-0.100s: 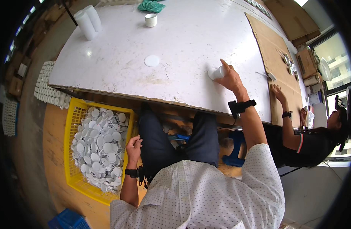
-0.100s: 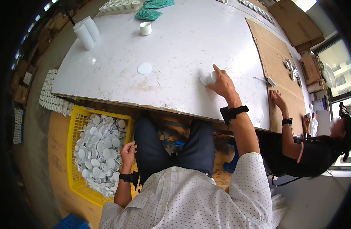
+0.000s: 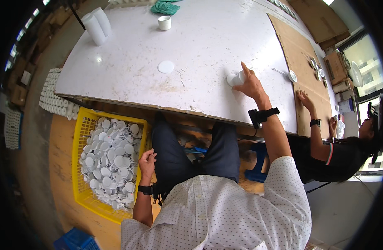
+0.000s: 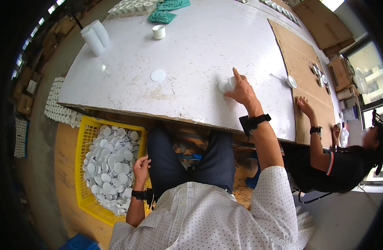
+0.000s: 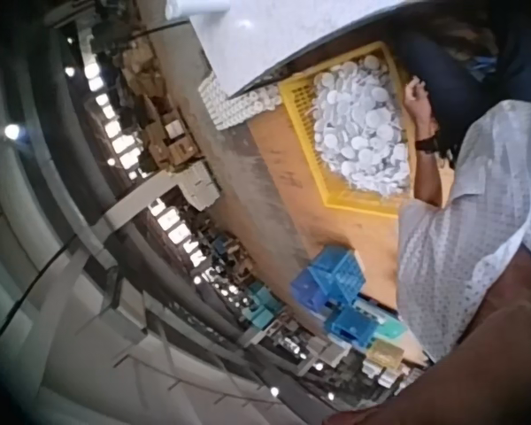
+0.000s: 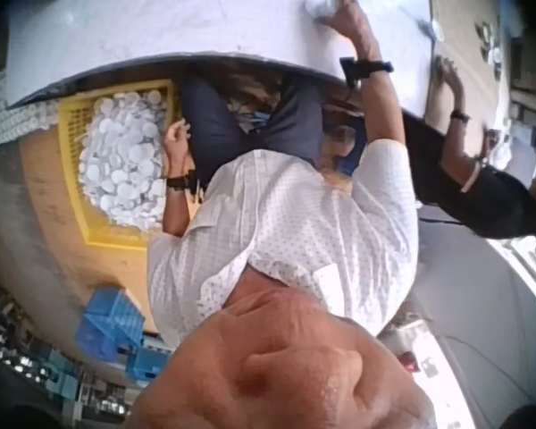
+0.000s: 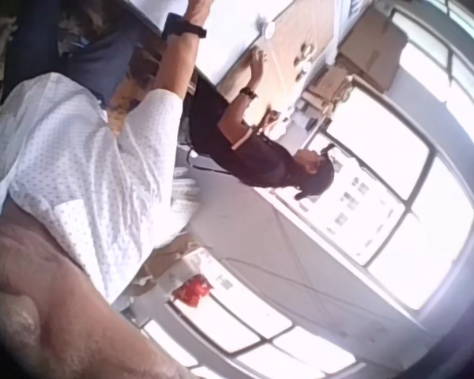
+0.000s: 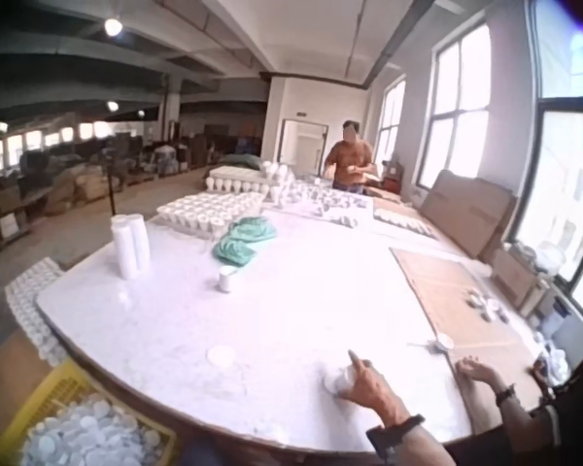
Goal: Applying a substance using a small stick to white circular components and assembling them.
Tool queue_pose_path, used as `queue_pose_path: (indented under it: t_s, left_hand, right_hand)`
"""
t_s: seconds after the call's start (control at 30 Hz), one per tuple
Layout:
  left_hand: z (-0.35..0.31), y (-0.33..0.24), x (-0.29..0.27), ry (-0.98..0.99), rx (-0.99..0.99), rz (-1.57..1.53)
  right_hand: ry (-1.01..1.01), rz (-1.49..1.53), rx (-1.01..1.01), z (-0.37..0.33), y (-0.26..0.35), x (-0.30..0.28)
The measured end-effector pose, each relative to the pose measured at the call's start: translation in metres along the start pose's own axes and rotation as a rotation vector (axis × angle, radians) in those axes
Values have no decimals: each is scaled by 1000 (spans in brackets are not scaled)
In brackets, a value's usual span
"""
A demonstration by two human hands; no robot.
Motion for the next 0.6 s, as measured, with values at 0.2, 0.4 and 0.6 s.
queue_pose_path:
  t_s: [0.2, 0.4, 0.6]
  left_hand:
    - [-8, 3, -4, -15, -5, 12]
    - [-7, 11, -11, -29, -16, 30]
    - [-7, 15, -16, -39, -43, 46]
  right_hand:
    - [63, -29, -106, 4, 12, 9]
    - [112, -53, -121, 4, 22, 6]
    - [86, -33, -197, 14, 31, 14]
Point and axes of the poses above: each hand's wrist, its own z-axis towards the middle knuckle, its own x-axis out of the palm, y = z × x, the point moved 6 cm from there along z, towards the middle knuckle, and after that the axes turned 14 degrees about -y, right-handed, at the moved point
